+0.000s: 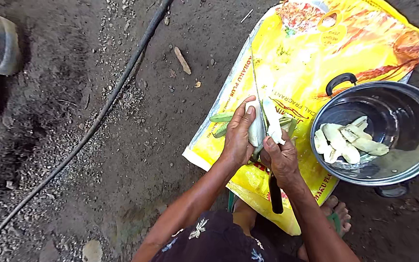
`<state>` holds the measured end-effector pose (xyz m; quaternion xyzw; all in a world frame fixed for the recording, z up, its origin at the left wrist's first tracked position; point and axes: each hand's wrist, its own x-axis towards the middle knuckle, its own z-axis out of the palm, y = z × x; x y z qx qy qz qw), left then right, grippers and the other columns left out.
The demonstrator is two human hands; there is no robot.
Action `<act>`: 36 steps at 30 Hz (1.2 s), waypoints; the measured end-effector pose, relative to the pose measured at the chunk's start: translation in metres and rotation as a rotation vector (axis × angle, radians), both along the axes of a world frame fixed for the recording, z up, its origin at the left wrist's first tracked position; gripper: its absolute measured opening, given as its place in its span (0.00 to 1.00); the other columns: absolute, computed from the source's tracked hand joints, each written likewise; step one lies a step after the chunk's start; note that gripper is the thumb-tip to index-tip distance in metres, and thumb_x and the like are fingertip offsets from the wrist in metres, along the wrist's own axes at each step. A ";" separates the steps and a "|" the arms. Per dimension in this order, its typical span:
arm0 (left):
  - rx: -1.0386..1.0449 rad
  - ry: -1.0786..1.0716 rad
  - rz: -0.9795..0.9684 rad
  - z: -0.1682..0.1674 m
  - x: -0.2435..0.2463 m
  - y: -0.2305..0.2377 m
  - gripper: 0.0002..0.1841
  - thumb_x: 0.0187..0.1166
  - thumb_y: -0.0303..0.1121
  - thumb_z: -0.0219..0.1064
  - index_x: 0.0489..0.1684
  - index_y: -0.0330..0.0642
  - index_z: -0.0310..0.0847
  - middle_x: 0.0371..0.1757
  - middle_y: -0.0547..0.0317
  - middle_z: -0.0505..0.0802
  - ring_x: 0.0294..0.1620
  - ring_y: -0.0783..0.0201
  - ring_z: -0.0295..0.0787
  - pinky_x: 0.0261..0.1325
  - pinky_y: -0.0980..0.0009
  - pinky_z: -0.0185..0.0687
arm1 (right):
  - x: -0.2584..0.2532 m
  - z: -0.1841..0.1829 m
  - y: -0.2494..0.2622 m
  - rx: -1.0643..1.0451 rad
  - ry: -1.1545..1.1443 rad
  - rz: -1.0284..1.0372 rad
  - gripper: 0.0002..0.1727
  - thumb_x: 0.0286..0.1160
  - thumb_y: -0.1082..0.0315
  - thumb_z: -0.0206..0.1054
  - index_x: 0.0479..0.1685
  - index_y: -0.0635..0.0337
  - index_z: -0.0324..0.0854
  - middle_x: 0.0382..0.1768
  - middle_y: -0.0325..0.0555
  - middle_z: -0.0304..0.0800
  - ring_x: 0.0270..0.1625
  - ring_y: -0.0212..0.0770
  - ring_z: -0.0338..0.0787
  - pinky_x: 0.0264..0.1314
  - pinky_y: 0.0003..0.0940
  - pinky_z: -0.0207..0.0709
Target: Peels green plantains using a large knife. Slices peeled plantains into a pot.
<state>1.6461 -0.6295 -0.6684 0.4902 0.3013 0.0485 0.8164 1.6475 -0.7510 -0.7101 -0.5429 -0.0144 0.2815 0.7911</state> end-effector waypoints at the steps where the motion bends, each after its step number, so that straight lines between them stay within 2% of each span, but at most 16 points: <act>1: -0.008 0.000 0.003 -0.001 -0.001 0.001 0.19 0.94 0.42 0.46 0.79 0.57 0.69 0.52 0.63 0.89 0.46 0.72 0.89 0.49 0.72 0.88 | 0.000 -0.001 0.000 0.028 0.025 0.011 0.15 0.81 0.57 0.64 0.61 0.49 0.76 0.15 0.23 0.73 0.15 0.20 0.72 0.22 0.16 0.70; 8: -0.089 -0.021 -0.044 -0.007 -0.005 0.009 0.18 0.94 0.43 0.46 0.76 0.57 0.72 0.50 0.64 0.90 0.44 0.72 0.91 0.48 0.72 0.90 | 0.005 -0.003 -0.007 0.231 0.192 0.102 0.11 0.84 0.53 0.63 0.49 0.49 0.76 0.12 0.28 0.71 0.13 0.22 0.69 0.19 0.17 0.68; 13: -0.165 -0.026 -0.076 -0.013 -0.009 0.014 0.19 0.93 0.45 0.47 0.75 0.58 0.74 0.48 0.64 0.91 0.42 0.73 0.91 0.45 0.73 0.90 | 0.009 -0.007 -0.013 0.319 0.325 0.169 0.20 0.80 0.44 0.67 0.32 0.51 0.78 0.11 0.30 0.72 0.13 0.23 0.71 0.19 0.17 0.69; 15: -0.200 -0.035 -0.082 -0.016 -0.010 0.015 0.19 0.93 0.45 0.46 0.75 0.58 0.73 0.48 0.64 0.91 0.41 0.72 0.91 0.44 0.74 0.90 | 0.012 -0.010 -0.016 0.348 0.373 0.209 0.24 0.79 0.41 0.66 0.30 0.52 0.77 0.12 0.31 0.73 0.13 0.24 0.73 0.19 0.17 0.71; 18: -0.180 -0.018 -0.100 -0.023 -0.011 0.015 0.21 0.93 0.46 0.46 0.80 0.60 0.69 0.53 0.62 0.90 0.46 0.70 0.91 0.48 0.70 0.90 | 0.017 -0.013 -0.020 0.325 0.366 0.252 0.24 0.81 0.42 0.64 0.28 0.52 0.77 0.12 0.31 0.72 0.13 0.24 0.72 0.19 0.16 0.70; 21: -0.019 0.048 -0.130 -0.023 -0.010 0.015 0.22 0.94 0.43 0.44 0.84 0.57 0.63 0.59 0.59 0.87 0.51 0.68 0.89 0.55 0.66 0.88 | 0.018 -0.014 -0.022 0.286 0.336 0.264 0.23 0.83 0.42 0.61 0.29 0.51 0.74 0.13 0.29 0.69 0.14 0.23 0.70 0.20 0.15 0.68; 24: 0.097 0.099 -0.175 -0.024 -0.011 0.015 0.21 0.94 0.42 0.45 0.84 0.54 0.61 0.60 0.58 0.85 0.51 0.67 0.88 0.55 0.65 0.87 | 0.017 -0.008 -0.023 0.101 0.178 0.289 0.21 0.83 0.45 0.61 0.25 0.48 0.74 0.12 0.23 0.66 0.13 0.19 0.66 0.19 0.14 0.64; 25: 0.113 0.112 -0.180 -0.024 -0.010 0.014 0.20 0.94 0.43 0.46 0.81 0.54 0.63 0.57 0.59 0.86 0.49 0.68 0.88 0.54 0.66 0.88 | 0.016 -0.005 -0.022 0.002 0.121 0.277 0.18 0.80 0.47 0.63 0.28 0.47 0.74 0.12 0.23 0.67 0.14 0.19 0.65 0.19 0.15 0.63; 26: 0.127 0.119 -0.180 -0.024 -0.010 0.014 0.19 0.94 0.42 0.46 0.79 0.52 0.64 0.54 0.60 0.87 0.47 0.69 0.88 0.51 0.67 0.88 | 0.015 -0.002 -0.020 -0.101 0.071 0.253 0.16 0.76 0.46 0.67 0.40 0.49 0.75 0.15 0.24 0.69 0.15 0.20 0.65 0.20 0.17 0.63; 27: 0.142 0.117 -0.188 -0.025 -0.010 0.014 0.19 0.94 0.42 0.45 0.78 0.51 0.65 0.52 0.61 0.87 0.45 0.71 0.88 0.50 0.69 0.88 | 0.013 0.002 -0.017 -0.185 0.027 0.216 0.25 0.72 0.46 0.70 0.60 0.51 0.74 0.20 0.26 0.73 0.18 0.21 0.67 0.22 0.18 0.65; 28: 0.151 0.111 -0.196 -0.025 -0.011 0.014 0.19 0.94 0.42 0.44 0.78 0.50 0.65 0.52 0.61 0.87 0.46 0.71 0.88 0.51 0.69 0.87 | 0.012 0.004 -0.016 -0.248 -0.006 0.189 0.41 0.70 0.47 0.71 0.84 0.53 0.64 0.30 0.32 0.80 0.21 0.23 0.70 0.24 0.20 0.68; 29: 0.166 0.111 -0.201 -0.025 -0.011 0.013 0.19 0.94 0.43 0.43 0.78 0.50 0.64 0.52 0.60 0.87 0.46 0.70 0.88 0.51 0.68 0.88 | 0.014 0.005 -0.015 -0.300 -0.025 0.180 0.50 0.70 0.46 0.70 0.94 0.50 0.52 0.38 0.36 0.84 0.24 0.24 0.72 0.25 0.23 0.70; 30: 0.184 0.112 -0.207 -0.024 -0.012 0.013 0.20 0.94 0.44 0.43 0.79 0.51 0.64 0.54 0.59 0.87 0.47 0.69 0.88 0.52 0.66 0.87 | 0.016 0.003 -0.016 -0.325 -0.033 0.162 0.53 0.71 0.45 0.69 0.96 0.49 0.45 0.37 0.37 0.83 0.23 0.25 0.72 0.25 0.24 0.70; 32: 0.245 0.122 -0.215 -0.024 -0.013 0.014 0.22 0.94 0.46 0.41 0.81 0.53 0.63 0.55 0.57 0.85 0.46 0.68 0.87 0.48 0.66 0.87 | 0.021 -0.001 -0.022 -0.327 -0.037 0.126 0.52 0.76 0.49 0.66 0.97 0.53 0.39 0.21 0.31 0.72 0.16 0.26 0.67 0.19 0.25 0.67; 34: 0.281 0.137 -0.204 -0.026 -0.013 0.016 0.22 0.94 0.46 0.40 0.82 0.55 0.61 0.55 0.56 0.84 0.43 0.68 0.86 0.44 0.67 0.87 | 0.027 -0.003 -0.031 -0.327 -0.048 0.134 0.53 0.79 0.48 0.63 0.97 0.55 0.33 0.17 0.29 0.65 0.14 0.27 0.65 0.18 0.24 0.66; 36: 0.269 0.160 -0.193 -0.028 -0.012 0.018 0.23 0.94 0.47 0.38 0.84 0.57 0.59 0.55 0.56 0.84 0.43 0.68 0.86 0.44 0.68 0.85 | 0.028 0.000 -0.037 -0.278 -0.072 0.153 0.51 0.79 0.46 0.63 0.97 0.53 0.37 0.17 0.27 0.64 0.15 0.26 0.66 0.19 0.23 0.66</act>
